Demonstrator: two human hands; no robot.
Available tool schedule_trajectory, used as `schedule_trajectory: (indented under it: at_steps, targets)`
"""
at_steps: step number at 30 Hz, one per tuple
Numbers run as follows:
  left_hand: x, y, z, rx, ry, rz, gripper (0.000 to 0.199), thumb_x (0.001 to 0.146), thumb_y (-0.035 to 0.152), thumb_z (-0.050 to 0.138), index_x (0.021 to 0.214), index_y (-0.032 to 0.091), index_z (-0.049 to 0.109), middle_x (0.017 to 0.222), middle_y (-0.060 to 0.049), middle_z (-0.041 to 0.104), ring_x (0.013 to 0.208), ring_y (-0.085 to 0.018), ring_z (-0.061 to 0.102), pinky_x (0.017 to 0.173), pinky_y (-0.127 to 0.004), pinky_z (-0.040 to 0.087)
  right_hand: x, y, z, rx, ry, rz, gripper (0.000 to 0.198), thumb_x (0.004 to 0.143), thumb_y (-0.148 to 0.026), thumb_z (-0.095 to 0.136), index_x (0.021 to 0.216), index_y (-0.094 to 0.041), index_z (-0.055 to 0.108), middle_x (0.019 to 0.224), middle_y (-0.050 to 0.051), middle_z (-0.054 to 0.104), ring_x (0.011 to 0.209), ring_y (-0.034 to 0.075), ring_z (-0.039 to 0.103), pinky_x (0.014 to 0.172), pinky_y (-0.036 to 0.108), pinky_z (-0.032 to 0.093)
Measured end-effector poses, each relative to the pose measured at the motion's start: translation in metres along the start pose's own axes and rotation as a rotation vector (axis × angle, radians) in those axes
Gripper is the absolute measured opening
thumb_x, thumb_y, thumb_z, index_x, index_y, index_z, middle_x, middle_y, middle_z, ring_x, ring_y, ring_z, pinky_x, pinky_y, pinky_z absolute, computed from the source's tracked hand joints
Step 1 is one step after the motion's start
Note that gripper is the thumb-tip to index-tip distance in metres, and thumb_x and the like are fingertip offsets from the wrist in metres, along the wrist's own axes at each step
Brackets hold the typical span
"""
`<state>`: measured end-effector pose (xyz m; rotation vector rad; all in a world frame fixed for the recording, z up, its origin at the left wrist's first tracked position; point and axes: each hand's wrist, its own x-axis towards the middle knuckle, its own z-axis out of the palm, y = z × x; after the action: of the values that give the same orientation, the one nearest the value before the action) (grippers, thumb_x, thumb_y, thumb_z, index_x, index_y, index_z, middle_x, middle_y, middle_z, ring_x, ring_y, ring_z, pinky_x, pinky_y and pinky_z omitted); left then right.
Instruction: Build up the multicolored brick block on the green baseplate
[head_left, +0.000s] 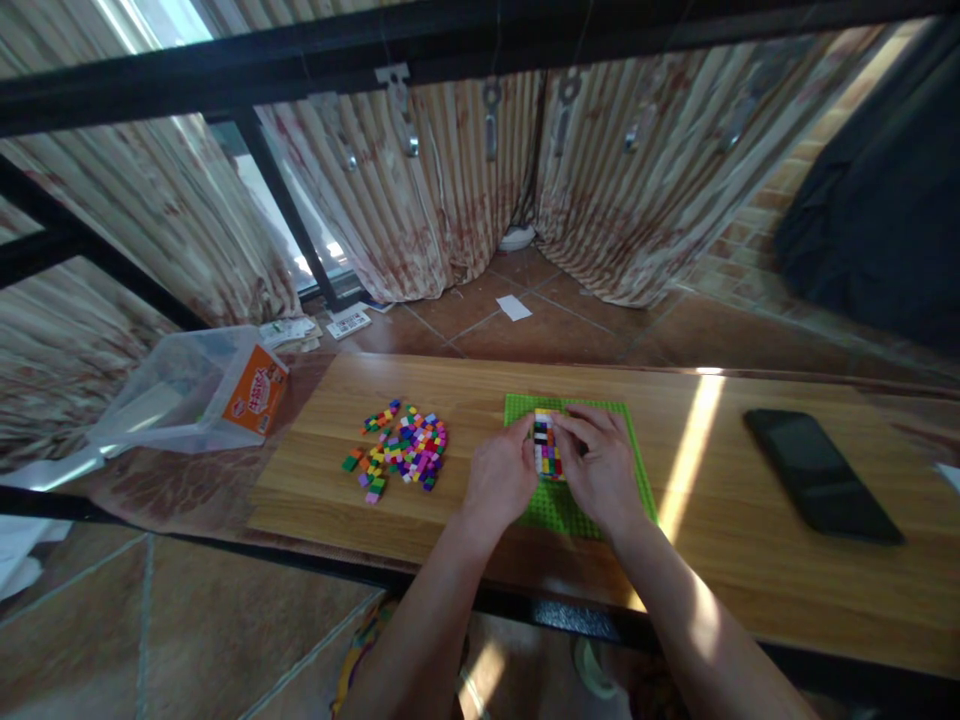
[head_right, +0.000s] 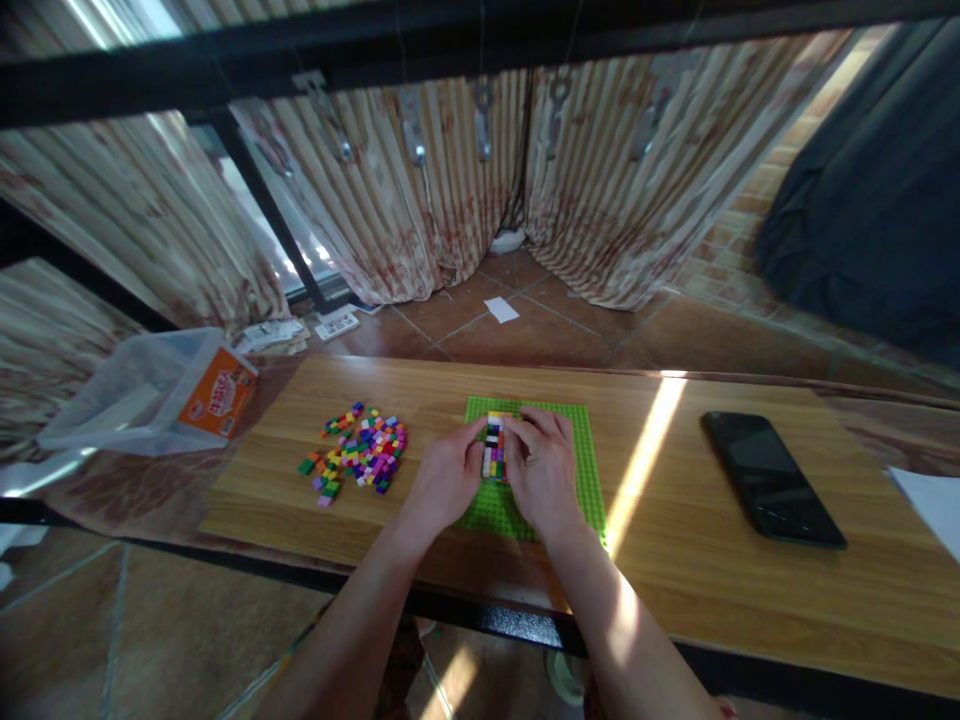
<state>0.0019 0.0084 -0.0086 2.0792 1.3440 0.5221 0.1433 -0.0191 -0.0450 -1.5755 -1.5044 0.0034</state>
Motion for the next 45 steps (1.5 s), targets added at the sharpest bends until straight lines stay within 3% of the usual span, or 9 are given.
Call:
schedule_trajectory:
  at_steps: [7,12,15,20,32,37,42,45]
  targets:
    - [0.004,-0.006,-0.004,-0.094,0.063,-0.031,0.042,0.093,0.017,0.047,0.131,0.017,0.063,0.111,-0.014,0.075,0.099,-0.025,0.071,0.094,-0.038,0.053,0.000,-0.003,-0.005,0.016,-0.010,0.030,0.024,0.094,-0.027,0.055,0.101,-0.024,0.077,0.108,0.011,0.071,0.104,0.028,0.058,0.093,0.051,0.050]
    - [0.011,-0.012,-0.006,-0.578,0.055,-0.121,0.045,0.092,0.018,0.050,0.136,0.012,0.055,0.093,-0.010,0.075,0.070,-0.016,0.070,0.074,-0.030,0.057,0.001,-0.010,-0.017,0.064,0.014,0.045,0.027,0.096,-0.028,0.052,0.113,-0.025,0.073,0.114,0.011,0.070,0.109,0.027,0.060,0.097,0.051,0.049]
    - [0.011,-0.010,-0.006,-0.840,-0.009,-0.116,0.048,0.090,0.015,0.051,0.138,0.013,0.053,0.096,-0.008,0.075,0.069,-0.012,0.068,0.073,-0.026,0.057,0.003,-0.015,-0.022,0.144,-0.012,0.039,0.026,0.097,-0.031,0.053,0.112,-0.028,0.073,0.117,0.009,0.069,0.111,0.025,0.061,0.098,0.050,0.050]
    - [0.009,-0.006,-0.007,-0.947,-0.064,-0.041,0.051,0.086,0.012,0.055,0.138,0.013,0.052,0.082,-0.003,0.071,0.068,-0.012,0.066,0.072,-0.025,0.055,0.004,-0.022,-0.024,0.249,-0.134,-0.025,0.026,0.098,-0.030,0.053,0.113,-0.029,0.073,0.119,0.007,0.069,0.114,0.023,0.061,0.100,0.047,0.050]
    - [0.007,-0.001,-0.006,-0.941,-0.111,-0.041,0.054,0.087,0.012,0.056,0.140,0.012,0.050,0.077,-0.002,0.072,0.065,-0.011,0.065,0.070,-0.024,0.055,0.008,-0.020,-0.026,0.355,-0.213,0.040,0.015,0.092,-0.028,0.060,0.098,-0.029,0.074,0.110,0.004,0.072,0.109,0.022,0.065,0.099,0.047,0.051]
    - [0.010,-0.003,0.000,-0.904,-0.049,-0.095,0.048,0.090,0.016,0.053,0.138,0.014,0.051,0.101,-0.009,0.075,0.067,-0.011,0.068,0.070,-0.026,0.057,0.013,-0.012,-0.031,0.337,-0.130,0.106,0.011,0.089,-0.029,0.062,0.090,-0.027,0.073,0.105,0.004,0.073,0.103,0.021,0.066,0.096,0.044,0.051]
    - [0.012,-0.009,-0.003,-0.507,0.162,-0.122,0.038,0.090,0.015,0.051,0.128,0.013,0.061,0.118,-0.014,0.071,0.088,-0.019,0.070,0.087,-0.036,0.057,0.027,0.011,-0.030,0.194,-0.005,0.279,0.013,0.084,-0.033,0.064,0.086,-0.024,0.074,0.096,0.005,0.075,0.096,0.023,0.068,0.093,0.045,0.051]
    - [0.010,-0.009,-0.005,-0.348,0.146,-0.094,0.039,0.089,0.013,0.053,0.127,0.014,0.062,0.123,-0.014,0.070,0.106,-0.024,0.068,0.100,-0.041,0.052,0.033,0.018,-0.024,0.187,-0.057,0.289,0.015,0.083,-0.033,0.063,0.085,-0.024,0.074,0.094,0.005,0.076,0.092,0.024,0.069,0.090,0.044,0.051]
